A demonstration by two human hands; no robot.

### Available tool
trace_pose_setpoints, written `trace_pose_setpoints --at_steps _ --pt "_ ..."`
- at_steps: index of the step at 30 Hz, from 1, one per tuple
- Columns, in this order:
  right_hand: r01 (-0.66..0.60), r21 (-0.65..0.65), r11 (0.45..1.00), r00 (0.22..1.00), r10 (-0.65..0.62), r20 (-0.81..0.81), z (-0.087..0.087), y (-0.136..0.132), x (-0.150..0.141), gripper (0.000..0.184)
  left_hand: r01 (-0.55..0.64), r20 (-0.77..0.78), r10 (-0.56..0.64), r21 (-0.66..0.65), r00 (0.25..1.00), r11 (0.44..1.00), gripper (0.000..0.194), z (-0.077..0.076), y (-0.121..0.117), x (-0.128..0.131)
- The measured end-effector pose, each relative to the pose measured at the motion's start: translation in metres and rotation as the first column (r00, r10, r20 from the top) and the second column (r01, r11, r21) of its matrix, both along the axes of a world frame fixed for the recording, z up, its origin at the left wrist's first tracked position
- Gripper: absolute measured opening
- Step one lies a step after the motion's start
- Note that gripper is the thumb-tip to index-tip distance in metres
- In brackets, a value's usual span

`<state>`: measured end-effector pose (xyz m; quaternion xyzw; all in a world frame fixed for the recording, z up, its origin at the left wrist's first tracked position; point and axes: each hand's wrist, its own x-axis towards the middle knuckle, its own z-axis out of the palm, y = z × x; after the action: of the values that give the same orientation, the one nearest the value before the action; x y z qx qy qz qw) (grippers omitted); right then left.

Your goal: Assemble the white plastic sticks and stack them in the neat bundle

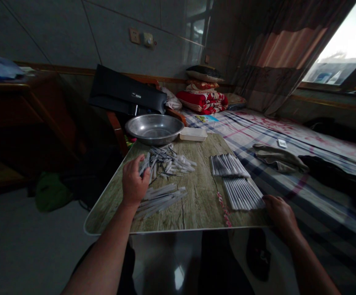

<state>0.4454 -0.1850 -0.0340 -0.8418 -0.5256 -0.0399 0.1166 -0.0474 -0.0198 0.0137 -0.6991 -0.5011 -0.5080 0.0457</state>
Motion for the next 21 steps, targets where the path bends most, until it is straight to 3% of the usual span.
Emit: trace_pose_setpoints --at_steps 4,9,21 --pt "0.034 0.023 0.999 0.999 -0.034 0.009 0.0041 0.0007 -0.0069 0.042 0.0 0.015 0.0 -0.01 1.0 1.0 0.045 -0.0006 0.0 -0.0003" --pt "-0.012 0.005 1.0 1.0 0.012 -0.027 0.0099 -0.0003 -0.0082 0.039 -0.007 0.009 0.007 0.013 1.0 1.0 0.044 -0.001 0.0009 -0.0014" --pt "0.014 -0.063 0.998 0.998 -0.011 0.057 0.0063 0.0036 -0.0111 0.041 -0.011 0.054 0.012 -0.015 0.998 1.0 0.044 0.0 -0.0001 -0.0021"
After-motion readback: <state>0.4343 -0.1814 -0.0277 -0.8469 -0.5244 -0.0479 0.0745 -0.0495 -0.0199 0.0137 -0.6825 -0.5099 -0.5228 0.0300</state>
